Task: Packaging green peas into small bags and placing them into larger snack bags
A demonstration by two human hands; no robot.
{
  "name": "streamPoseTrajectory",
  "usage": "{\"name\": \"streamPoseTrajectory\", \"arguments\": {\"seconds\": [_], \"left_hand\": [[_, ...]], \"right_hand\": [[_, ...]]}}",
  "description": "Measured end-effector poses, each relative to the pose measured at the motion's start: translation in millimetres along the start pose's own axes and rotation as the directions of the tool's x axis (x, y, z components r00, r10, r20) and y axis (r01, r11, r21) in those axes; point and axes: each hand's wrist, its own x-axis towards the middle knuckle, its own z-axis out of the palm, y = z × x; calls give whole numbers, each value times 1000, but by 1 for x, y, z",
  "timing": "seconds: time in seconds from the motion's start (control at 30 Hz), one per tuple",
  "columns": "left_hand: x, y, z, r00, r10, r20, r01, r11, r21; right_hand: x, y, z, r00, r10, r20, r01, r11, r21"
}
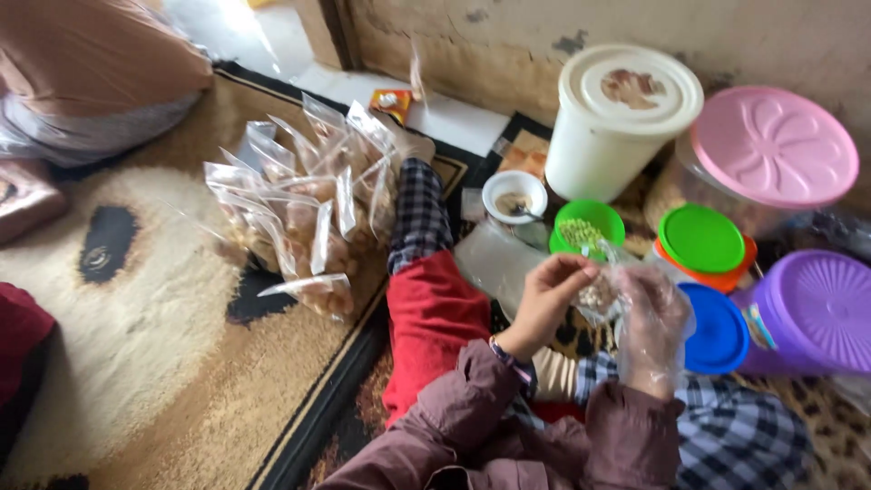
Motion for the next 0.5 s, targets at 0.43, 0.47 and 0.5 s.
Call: {"name": "streamPoseTrajectory", "arguments": {"seconds": [0.43, 0.47, 0.5], "left_hand": [[53, -59, -14, 991, -128, -49, 131, 990, 60], [57, -65, -18, 992, -112, -59, 117, 990, 85], [60, -74, -21, 992, -105, -64, 111, 988, 104]], "right_hand": [[43, 27, 5, 974, 224, 37, -224, 975, -9], [47, 39, 2, 978, 190, 82, -188, 982, -29], [50, 49, -4, 980, 159, 121, -153, 987, -55]]}}
